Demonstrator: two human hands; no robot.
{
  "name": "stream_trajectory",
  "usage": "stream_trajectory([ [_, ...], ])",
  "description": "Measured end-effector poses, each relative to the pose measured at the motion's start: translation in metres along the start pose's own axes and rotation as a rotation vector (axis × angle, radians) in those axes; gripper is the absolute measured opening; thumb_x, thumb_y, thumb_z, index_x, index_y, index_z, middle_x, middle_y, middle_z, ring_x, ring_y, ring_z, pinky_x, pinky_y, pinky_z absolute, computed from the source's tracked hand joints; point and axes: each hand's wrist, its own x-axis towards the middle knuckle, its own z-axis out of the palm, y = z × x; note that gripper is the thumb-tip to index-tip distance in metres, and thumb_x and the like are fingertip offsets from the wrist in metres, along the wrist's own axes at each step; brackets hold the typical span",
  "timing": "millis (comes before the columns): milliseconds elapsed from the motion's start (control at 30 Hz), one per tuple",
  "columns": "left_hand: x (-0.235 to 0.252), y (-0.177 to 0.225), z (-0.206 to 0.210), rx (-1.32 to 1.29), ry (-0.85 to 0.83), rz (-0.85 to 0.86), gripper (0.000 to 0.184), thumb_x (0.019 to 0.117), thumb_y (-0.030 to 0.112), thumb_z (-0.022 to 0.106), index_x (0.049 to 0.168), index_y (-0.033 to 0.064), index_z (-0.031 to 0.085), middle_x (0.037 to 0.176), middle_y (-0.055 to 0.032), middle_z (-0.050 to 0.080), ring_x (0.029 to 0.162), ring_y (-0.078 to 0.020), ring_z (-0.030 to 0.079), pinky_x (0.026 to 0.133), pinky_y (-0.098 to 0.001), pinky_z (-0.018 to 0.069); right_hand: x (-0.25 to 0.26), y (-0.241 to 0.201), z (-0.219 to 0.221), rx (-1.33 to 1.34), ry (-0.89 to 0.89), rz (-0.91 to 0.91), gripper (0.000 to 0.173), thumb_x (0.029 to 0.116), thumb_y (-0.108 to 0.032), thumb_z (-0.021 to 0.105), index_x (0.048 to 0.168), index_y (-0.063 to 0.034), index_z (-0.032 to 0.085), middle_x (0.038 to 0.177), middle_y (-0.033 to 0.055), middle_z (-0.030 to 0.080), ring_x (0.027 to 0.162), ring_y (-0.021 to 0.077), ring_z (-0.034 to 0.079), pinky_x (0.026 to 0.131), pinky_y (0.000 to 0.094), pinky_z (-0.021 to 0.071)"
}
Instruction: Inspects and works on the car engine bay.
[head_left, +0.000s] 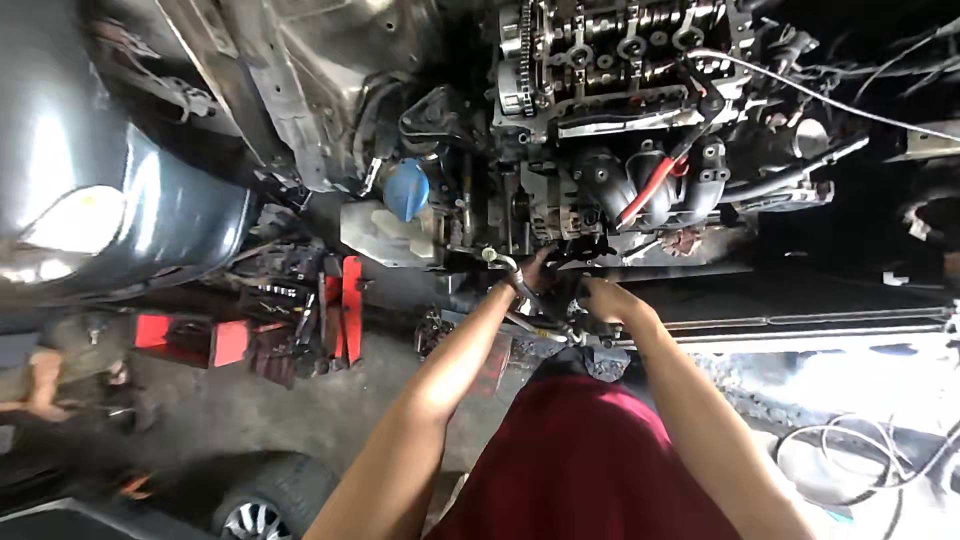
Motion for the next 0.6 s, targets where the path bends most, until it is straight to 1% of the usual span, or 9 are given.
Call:
stream_trajectory([
  [33,0.0032,-0.0031,0.0018,0.030,0.018,-0.001,0.087,0.0885,0.007,0.077,0.161,0.0110,0.029,0.137,-0.0248,0.061,0.121,-0.0363,0.064,0.105,-0.0534,0.0498,-0.0008,-0.0007,-0.0007,-0.002,-0.004,-0.001,0.038,0.1041,-0.023,0.056,0.134,-0.0007,0.059,0.131,0.0279,0.062,0.125,0.0428,0.058,0.104,0.0647,0.0437],
  [133,0.0075,-0.0071,0.0049,0.084,0.043,0.005,0.086,0.0885,0.008,0.076,0.161,0.0113,0.029,0.141,-0.0233,0.059,0.125,-0.0365,0.062,0.107,-0.0544,0.0486,-0.0015,-0.0011,-0.0006,-0.005,-0.002,-0.002,0.036,0.1043,-0.024,0.056,0.132,-0.0007,0.060,0.130,0.0268,0.062,0.125,0.0422,0.059,0.104,0.0644,0.0439],
  [233,0.0055,-0.0040,0.0055,0.082,0.047,0.002,0.087,0.0882,0.008,0.077,0.161,0.0109,0.029,0.141,-0.0239,0.059,0.125,-0.0368,0.062,0.107,-0.0542,0.0485,-0.0003,-0.0001,0.0006,-0.009,0.001,0.000,0.037,0.1043,-0.024,0.056,0.133,-0.0009,0.059,0.130,0.0267,0.062,0.126,0.0422,0.058,0.104,0.0645,0.0439],
  [333,0.0059,-0.0058,0.0062,0.055,0.047,0.016,0.087,0.0876,0.007,0.077,0.160,0.0096,0.029,0.137,-0.0256,0.061,0.121,-0.0369,0.064,0.105,-0.0532,0.0504,0.0000,0.0003,0.0006,-0.014,0.000,0.000,0.037,0.1043,-0.025,0.056,0.133,-0.0014,0.059,0.131,0.0261,0.062,0.126,0.0417,0.058,0.104,0.0644,0.0440],
  [500,0.0080,-0.0047,0.0073,0.090,0.039,0.024,0.091,0.0858,0.006,0.079,0.161,0.0088,0.027,0.144,-0.0248,0.056,0.127,-0.0368,0.060,0.109,-0.0529,0.0474,0.0039,0.0044,0.0038,-0.014,0.018,-0.013,0.034,0.1035,-0.024,0.056,0.129,-0.0016,0.061,0.126,0.0257,0.064,0.121,0.0418,0.061,0.100,0.0652,0.0458],
  [567,0.0080,-0.0047,0.0078,0.106,0.033,0.017,0.092,0.0859,0.007,0.079,0.161,0.0088,0.027,0.143,-0.0247,0.056,0.128,-0.0371,0.060,0.109,-0.0530,0.0467,0.0038,0.0044,0.0042,-0.014,0.021,-0.012,0.035,0.1036,-0.024,0.057,0.131,-0.0018,0.061,0.127,0.0254,0.064,0.122,0.0419,0.060,0.101,0.0651,0.0455],
  [600,0.0086,-0.0057,0.0083,0.118,0.033,0.011,0.092,0.0862,0.008,0.079,0.161,0.0097,0.027,0.141,-0.0249,0.058,0.126,-0.0374,0.061,0.108,-0.0536,0.0478,0.0049,0.0053,0.0051,-0.012,0.026,-0.012,0.035,0.1034,-0.024,0.057,0.130,-0.0020,0.061,0.127,0.0253,0.064,0.122,0.0420,0.060,0.101,0.0651,0.0457],
])
